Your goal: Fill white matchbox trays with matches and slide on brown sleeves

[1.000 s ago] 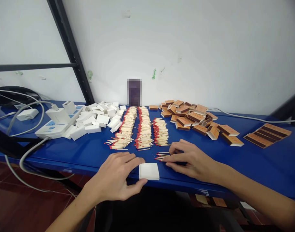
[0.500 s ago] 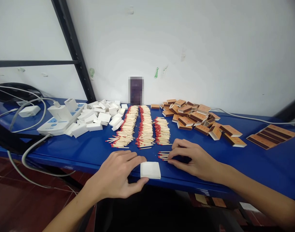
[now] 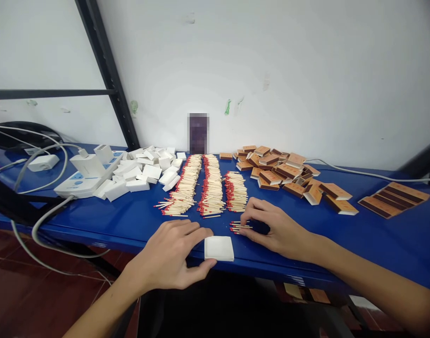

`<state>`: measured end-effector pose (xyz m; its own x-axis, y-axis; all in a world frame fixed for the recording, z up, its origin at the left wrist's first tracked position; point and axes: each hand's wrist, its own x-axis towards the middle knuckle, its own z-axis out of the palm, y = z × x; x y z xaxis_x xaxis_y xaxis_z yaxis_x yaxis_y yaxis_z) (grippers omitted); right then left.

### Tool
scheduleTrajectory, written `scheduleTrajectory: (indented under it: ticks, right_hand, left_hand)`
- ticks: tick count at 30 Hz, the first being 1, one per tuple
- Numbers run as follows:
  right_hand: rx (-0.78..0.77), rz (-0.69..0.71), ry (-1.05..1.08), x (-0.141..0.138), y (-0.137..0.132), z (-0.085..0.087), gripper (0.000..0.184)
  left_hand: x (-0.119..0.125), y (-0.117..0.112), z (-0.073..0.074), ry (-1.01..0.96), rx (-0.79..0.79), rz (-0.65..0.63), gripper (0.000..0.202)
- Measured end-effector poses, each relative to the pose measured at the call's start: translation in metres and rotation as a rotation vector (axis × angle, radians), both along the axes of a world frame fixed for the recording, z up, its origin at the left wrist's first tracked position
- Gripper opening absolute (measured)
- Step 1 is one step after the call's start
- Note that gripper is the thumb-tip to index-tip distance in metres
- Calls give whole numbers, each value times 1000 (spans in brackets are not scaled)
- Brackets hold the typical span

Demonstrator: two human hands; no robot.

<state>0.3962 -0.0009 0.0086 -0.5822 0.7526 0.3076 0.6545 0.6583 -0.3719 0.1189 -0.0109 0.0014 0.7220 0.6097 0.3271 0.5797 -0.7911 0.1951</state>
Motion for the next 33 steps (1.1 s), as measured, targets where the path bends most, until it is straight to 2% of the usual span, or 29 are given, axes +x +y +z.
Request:
scheduleTrajectory:
  ticks: [4, 10, 23, 28, 33]
  right_hand:
    - [59, 2, -30, -4, 2, 0, 14]
    - [52, -4, 20, -2, 0, 3, 17]
    - [70, 3, 7, 4, -5, -3, 18]
    - [104, -80, 42, 7, -2, -2, 19]
    - [110, -135, -22, 12, 8, -4, 19]
  left_hand:
    - [0, 0, 1, -2, 0, 2, 31]
    - [0, 0, 2, -3, 10, -5, 31]
    - [0, 0, 0, 0, 0, 3, 32]
    - [-1, -1, 0, 1, -8, 1, 33]
    - [0, 0, 0, -5, -8, 4, 33]
